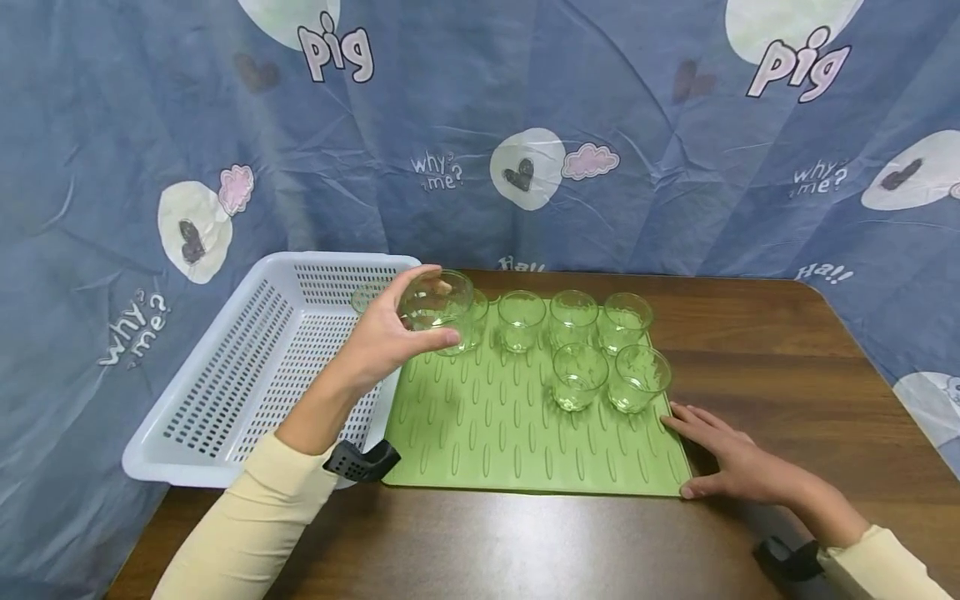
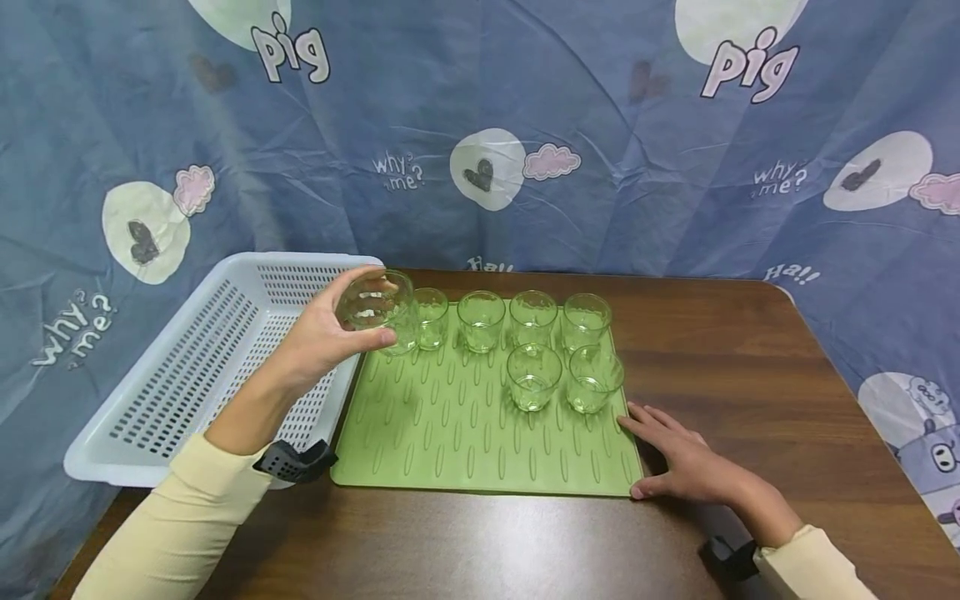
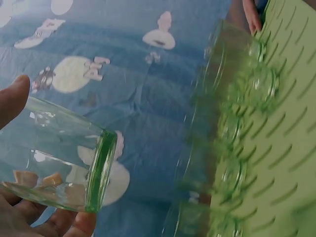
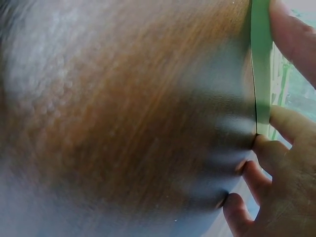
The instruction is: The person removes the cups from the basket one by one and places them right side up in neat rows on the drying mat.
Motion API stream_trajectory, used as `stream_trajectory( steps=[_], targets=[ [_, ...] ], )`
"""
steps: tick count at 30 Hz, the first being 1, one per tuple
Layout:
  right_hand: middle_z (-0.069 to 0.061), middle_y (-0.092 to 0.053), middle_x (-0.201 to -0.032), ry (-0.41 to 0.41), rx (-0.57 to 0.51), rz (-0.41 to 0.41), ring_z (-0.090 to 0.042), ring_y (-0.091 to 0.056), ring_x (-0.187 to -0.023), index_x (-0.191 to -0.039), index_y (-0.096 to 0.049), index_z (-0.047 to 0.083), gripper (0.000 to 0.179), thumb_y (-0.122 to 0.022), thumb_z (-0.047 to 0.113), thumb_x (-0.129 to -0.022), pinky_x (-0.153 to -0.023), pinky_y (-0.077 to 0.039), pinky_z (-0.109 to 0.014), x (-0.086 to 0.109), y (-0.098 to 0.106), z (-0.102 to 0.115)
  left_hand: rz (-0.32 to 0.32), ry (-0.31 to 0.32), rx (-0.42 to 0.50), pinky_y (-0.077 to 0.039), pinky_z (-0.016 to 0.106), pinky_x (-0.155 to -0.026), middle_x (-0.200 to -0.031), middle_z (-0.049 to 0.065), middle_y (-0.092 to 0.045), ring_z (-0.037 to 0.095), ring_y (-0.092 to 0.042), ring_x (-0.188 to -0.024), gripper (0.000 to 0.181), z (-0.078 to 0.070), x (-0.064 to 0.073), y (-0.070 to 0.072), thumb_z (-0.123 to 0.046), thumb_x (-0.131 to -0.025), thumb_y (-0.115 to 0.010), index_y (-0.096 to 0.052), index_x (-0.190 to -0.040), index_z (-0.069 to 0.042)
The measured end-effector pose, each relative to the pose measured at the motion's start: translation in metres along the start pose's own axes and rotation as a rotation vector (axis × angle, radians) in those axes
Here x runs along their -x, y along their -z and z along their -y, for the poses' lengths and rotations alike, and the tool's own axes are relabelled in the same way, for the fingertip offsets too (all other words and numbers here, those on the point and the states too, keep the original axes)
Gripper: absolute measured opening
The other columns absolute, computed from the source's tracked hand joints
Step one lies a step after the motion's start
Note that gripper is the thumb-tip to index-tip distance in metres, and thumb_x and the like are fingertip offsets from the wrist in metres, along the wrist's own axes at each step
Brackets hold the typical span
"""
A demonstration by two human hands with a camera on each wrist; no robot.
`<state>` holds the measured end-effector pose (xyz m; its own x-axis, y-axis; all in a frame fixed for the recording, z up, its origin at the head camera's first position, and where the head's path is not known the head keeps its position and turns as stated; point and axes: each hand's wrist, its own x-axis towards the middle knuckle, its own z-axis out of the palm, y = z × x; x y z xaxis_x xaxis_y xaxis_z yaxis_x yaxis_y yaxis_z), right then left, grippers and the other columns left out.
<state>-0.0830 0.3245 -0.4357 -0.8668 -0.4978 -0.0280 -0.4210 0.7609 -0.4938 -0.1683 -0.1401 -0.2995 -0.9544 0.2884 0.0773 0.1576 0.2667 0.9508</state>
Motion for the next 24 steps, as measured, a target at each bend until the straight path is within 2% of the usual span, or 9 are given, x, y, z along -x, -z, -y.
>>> stream_trajectory(
  steps=[3,7,9,13,15,18,24],
  targets=[
    [-0.017,-0.031,-0.161,0.001,-0.002,0.004,-0.013,-0.016,-0.150,-0.149,-0.044,0.013,0.090,-0.081,0.045,-0.073,-0.095,-0.029,-0.082,-0.001,0.000,0.000,-0.017,0.002,0.018,-0.052,0.037,-0.102,-0.144,0.005,-0.052,0.025,-0.052,-0.130,0.091,0.000,-0.001,-0.015,-0.010,-0.077,-0.083,-0.031,-0.152,-0.017],
    [-0.019,-0.031,-0.161,0.004,0.005,0.006,-0.013,-0.016,-0.150,-0.150,-0.044,0.014,0.090,-0.081,0.046,-0.074,-0.095,-0.029,-0.081,-0.001,0.000,0.000,-0.050,0.011,0.043,-0.045,0.047,-0.109,-0.144,0.005,-0.052,0.026,-0.049,-0.133,0.090,-0.002,-0.002,-0.036,-0.013,-0.076,-0.084,-0.032,-0.149,-0.013],
    [-0.019,-0.031,-0.161,0.008,0.007,0.003,-0.009,-0.014,-0.151,-0.150,-0.043,0.015,0.090,-0.081,0.046,-0.074,-0.094,-0.030,-0.081,-0.002,0.000,0.000,-0.062,0.005,0.053,-0.044,0.048,-0.110,-0.143,0.004,-0.052,0.026,-0.049,-0.132,0.088,-0.003,-0.003,-0.045,-0.014,-0.076,-0.084,-0.033,-0.148,-0.012],
    [-0.016,-0.032,-0.161,0.030,0.012,-0.024,0.015,-0.003,-0.142,-0.149,-0.045,0.015,0.089,-0.082,0.044,-0.073,-0.092,-0.032,-0.079,0.000,-0.001,-0.001,-0.074,-0.007,0.058,-0.046,0.045,-0.109,-0.142,0.003,-0.053,0.026,-0.051,-0.131,0.085,-0.004,-0.004,-0.061,-0.015,-0.076,-0.084,-0.037,-0.146,-0.013],
    [-0.015,-0.033,-0.161,0.043,0.013,-0.029,0.020,0.000,-0.138,-0.148,-0.045,0.015,0.089,-0.083,0.044,-0.073,-0.091,-0.033,-0.079,0.000,-0.002,-0.002,-0.080,0.009,0.059,-0.046,0.044,-0.110,-0.141,0.003,-0.054,0.028,-0.051,-0.132,0.083,-0.002,-0.004,-0.068,-0.016,-0.077,-0.084,-0.038,-0.146,-0.015],
    [-0.016,-0.032,-0.161,0.042,0.008,-0.025,0.016,-0.002,-0.141,-0.149,-0.045,0.015,0.089,-0.083,0.043,-0.073,-0.092,-0.032,-0.079,0.000,-0.002,-0.002,-0.095,0.045,0.045,-0.046,0.045,-0.110,-0.143,0.001,-0.052,0.030,-0.049,-0.134,0.085,0.004,-0.003,-0.076,-0.020,-0.077,-0.085,-0.037,-0.147,-0.018],
    [-0.019,-0.032,-0.160,0.015,0.008,-0.001,-0.016,-0.018,-0.150,-0.149,-0.044,0.015,0.090,-0.082,0.045,-0.074,-0.094,-0.031,-0.080,-0.001,-0.001,-0.001,-0.128,0.064,0.016,-0.047,0.047,-0.107,-0.145,0.004,-0.051,0.029,-0.050,-0.132,0.086,0.025,-0.005,-0.089,-0.026,-0.077,-0.084,-0.038,-0.149,-0.019]
  ],
)
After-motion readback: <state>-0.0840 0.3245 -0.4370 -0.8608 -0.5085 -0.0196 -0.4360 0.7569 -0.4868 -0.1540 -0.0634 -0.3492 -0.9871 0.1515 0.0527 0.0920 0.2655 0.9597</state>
